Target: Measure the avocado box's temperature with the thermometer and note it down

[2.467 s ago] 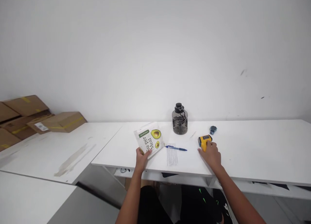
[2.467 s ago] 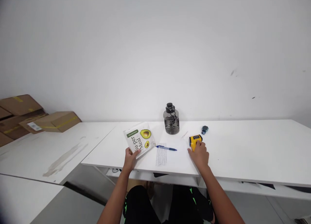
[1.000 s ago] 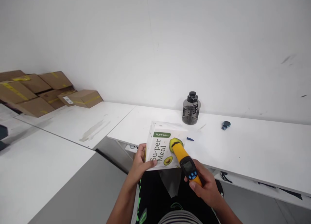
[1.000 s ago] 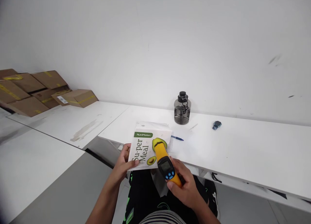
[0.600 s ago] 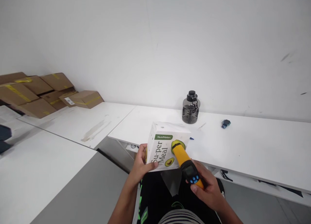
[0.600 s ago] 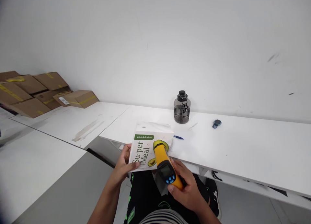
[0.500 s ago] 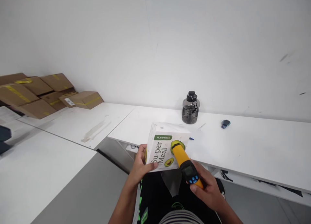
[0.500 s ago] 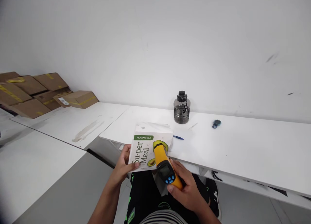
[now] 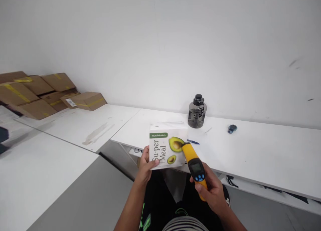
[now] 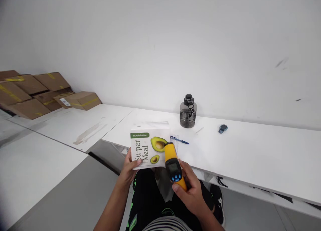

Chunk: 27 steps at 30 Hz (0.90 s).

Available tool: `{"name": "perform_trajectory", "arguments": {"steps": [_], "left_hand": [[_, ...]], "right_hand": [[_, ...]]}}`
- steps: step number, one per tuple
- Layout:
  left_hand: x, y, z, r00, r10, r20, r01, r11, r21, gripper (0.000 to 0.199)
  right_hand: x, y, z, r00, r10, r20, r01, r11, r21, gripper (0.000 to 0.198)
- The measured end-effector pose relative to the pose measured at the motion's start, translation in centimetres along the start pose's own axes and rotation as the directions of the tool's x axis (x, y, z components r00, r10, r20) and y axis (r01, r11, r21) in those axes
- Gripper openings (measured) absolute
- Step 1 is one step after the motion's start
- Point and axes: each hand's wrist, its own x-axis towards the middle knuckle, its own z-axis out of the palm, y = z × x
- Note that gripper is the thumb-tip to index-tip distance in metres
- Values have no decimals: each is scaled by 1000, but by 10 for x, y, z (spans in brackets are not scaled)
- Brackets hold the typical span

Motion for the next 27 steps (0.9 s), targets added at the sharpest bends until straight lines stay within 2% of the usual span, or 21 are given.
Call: {"name": "perform_trajectory", "arguments": {"steps": [2,4,6,9,12,15,16,18,20,21,23,27], "left_hand": [[14,-11,-1,991,43,-127,-45,999,-13,67],[33,-21,-3,955,111,-277,-108,994,26,63],[54,-31,-5,898,184,-401,-156,983,100,62],[84,-44,-9,847,260,-463,-172,959,225,65],[104,-56,-12,837,324,-441,-198,931,308,68],[111,-66,-13,840,369,-397,-133,851,509,70],[112,-69,-13,846,386,-367,-82,775,627,71],[111,-74,-12,862,424,-278,0,548,837,71],[108,-77,-10,869,456,-193,19,358,933,69],[107,-78,-9,867,469,-169,18,309,951,68],[105,-79,-8,862,480,-164,31,274,961,69],[104,-80,-8,871,453,-189,72,262,962,78]], "right_hand": [[2,0,2,999,-2,-52,6,997,80,48],[6,1,2,986,-1,-168,21,993,119,50],[10,2,-1,953,32,-302,5,993,120,55],[15,3,-7,875,100,-473,-50,992,116,62],[19,4,-14,814,108,-570,-56,993,108,66],[21,5,-17,807,79,-585,-34,996,88,65],[21,6,-17,813,63,-579,-23,997,76,64],[22,6,-16,825,36,-564,-12,999,47,63],[22,6,-15,837,39,-546,-30,999,25,65],[21,6,-14,843,52,-536,-49,999,20,66],[21,6,-11,854,81,-515,-86,996,14,67],[19,6,-8,877,101,-470,-117,993,-4,67]]}}
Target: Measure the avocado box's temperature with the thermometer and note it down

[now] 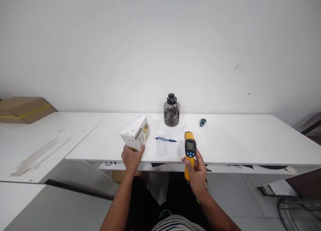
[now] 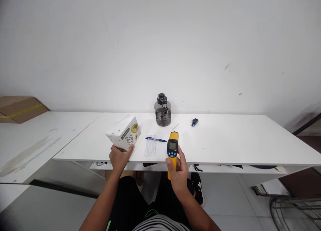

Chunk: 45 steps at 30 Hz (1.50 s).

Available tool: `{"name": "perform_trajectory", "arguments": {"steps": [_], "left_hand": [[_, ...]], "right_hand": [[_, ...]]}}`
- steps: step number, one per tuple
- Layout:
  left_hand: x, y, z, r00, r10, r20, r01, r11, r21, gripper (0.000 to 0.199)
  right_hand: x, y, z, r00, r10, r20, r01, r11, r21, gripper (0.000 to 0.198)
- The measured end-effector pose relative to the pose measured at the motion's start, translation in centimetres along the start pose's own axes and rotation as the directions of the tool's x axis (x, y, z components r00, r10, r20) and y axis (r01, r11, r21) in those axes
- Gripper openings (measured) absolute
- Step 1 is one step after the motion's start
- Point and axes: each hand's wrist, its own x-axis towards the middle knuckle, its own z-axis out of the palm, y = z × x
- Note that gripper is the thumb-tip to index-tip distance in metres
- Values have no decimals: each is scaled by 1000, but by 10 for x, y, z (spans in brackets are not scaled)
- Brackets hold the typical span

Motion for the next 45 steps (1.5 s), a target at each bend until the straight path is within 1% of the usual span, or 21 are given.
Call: {"name": "perform_trajectory", "arguments": {"steps": [4,7,12,18,25,30,35,41,45], "left_hand": [[-1,0,-1,1000,-8,11,8,1000,17,81],[-2,2,-1,1000,-9,7,9,1000,23,83],[-3,2,-1,1000,-12,5,12,1000,6,83],[-4,3,-1,999,-32,3,32,999,-1,83],[-5,7,-4,997,-74,37,74,997,-17,84],[-5,5,-3,998,-56,36,57,998,-11,84],[-4,4,-3,997,-63,37,64,998,-9,84],[-4,3,-2,999,-41,9,41,999,-11,83],[-4,1,0,1000,-27,6,28,1000,-10,82]], "right_hand": [[-4,3,0,1000,-9,23,9,1000,18,66],[-8,7,0,999,14,42,-15,1000,25,65],[-9,15,1,997,75,27,-76,997,28,65],[-7,15,2,997,77,20,-77,997,23,67],[-5,14,4,995,95,17,-95,995,13,68],[-3,16,4,995,95,28,-95,995,4,68],[-1,16,3,991,131,10,-131,991,-2,71],[0,18,3,994,109,16,-109,994,-15,69],[3,18,4,992,122,21,-122,992,-9,71]]}}
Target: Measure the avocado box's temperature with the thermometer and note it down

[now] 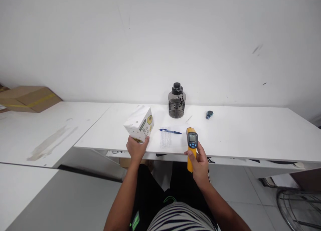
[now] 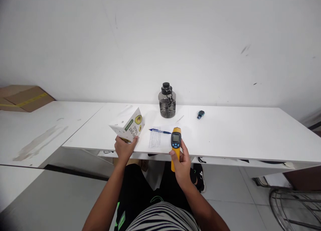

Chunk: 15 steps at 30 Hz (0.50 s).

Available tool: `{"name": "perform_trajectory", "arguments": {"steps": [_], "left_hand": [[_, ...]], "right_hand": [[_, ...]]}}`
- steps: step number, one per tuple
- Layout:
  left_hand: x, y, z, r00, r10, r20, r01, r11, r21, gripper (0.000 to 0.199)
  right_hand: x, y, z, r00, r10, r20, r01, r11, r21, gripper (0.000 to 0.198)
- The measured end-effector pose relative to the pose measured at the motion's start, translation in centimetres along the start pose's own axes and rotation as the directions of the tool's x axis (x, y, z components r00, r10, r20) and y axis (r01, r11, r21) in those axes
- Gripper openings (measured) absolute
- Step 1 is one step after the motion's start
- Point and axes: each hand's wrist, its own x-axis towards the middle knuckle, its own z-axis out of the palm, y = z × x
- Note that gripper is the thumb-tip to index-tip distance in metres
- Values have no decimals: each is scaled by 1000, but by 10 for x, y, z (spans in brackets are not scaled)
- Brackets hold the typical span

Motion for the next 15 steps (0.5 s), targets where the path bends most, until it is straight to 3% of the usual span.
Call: {"name": "perform_trajectory", "arguments": {"steps": [10,13,15], "left_hand": [[-1,-1,1,1000,22,-6,-22,1000,6,79],[-1,0,0,1000,19,-1,-19,1000,0,78],[-1,0,-1,1000,17,3,-17,1000,-2,77]], "right_hand": [[0,4,-1,999,43,-2,-43,999,-10,76],[13,10,-8,1000,28,-4,-28,991,-129,75],[30,15,-18,999,-54,10,54,953,-297,70]]}}
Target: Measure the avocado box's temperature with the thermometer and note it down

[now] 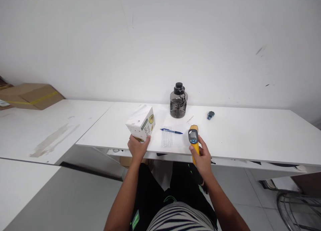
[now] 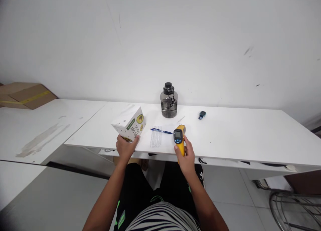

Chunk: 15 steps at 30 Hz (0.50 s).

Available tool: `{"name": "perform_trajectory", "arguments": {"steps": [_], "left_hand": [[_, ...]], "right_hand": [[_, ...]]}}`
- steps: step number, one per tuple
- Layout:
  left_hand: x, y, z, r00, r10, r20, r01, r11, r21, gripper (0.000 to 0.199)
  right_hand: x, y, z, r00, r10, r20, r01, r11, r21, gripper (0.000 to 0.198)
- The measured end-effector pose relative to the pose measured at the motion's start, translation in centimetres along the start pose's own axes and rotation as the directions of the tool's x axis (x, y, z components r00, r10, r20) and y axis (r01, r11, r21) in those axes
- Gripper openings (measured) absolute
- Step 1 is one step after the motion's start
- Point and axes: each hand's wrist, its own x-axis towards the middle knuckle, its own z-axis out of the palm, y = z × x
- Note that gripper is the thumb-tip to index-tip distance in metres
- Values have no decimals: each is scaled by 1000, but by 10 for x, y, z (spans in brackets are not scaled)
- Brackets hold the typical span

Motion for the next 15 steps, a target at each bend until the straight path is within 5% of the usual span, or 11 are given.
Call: {"name": "perform_trajectory", "arguments": {"steps": [3,6,11,15], "left_hand": [[0,0,0,1000,-5,6,5,1000,10,78],[0,-1,0,1000,4,7,-4,1000,13,77],[1,-2,0,1000,9,-8,-9,1000,3,73],[1,-4,1,1000,20,-7,-20,1000,0,70]], "right_hand": [[30,17,-15,976,-216,35,215,917,-337,59],[53,33,-27,926,-359,114,349,704,-618,50],[71,39,-32,925,-284,254,348,361,-865,43],[86,37,-30,900,-295,322,406,294,-865,45]]}}
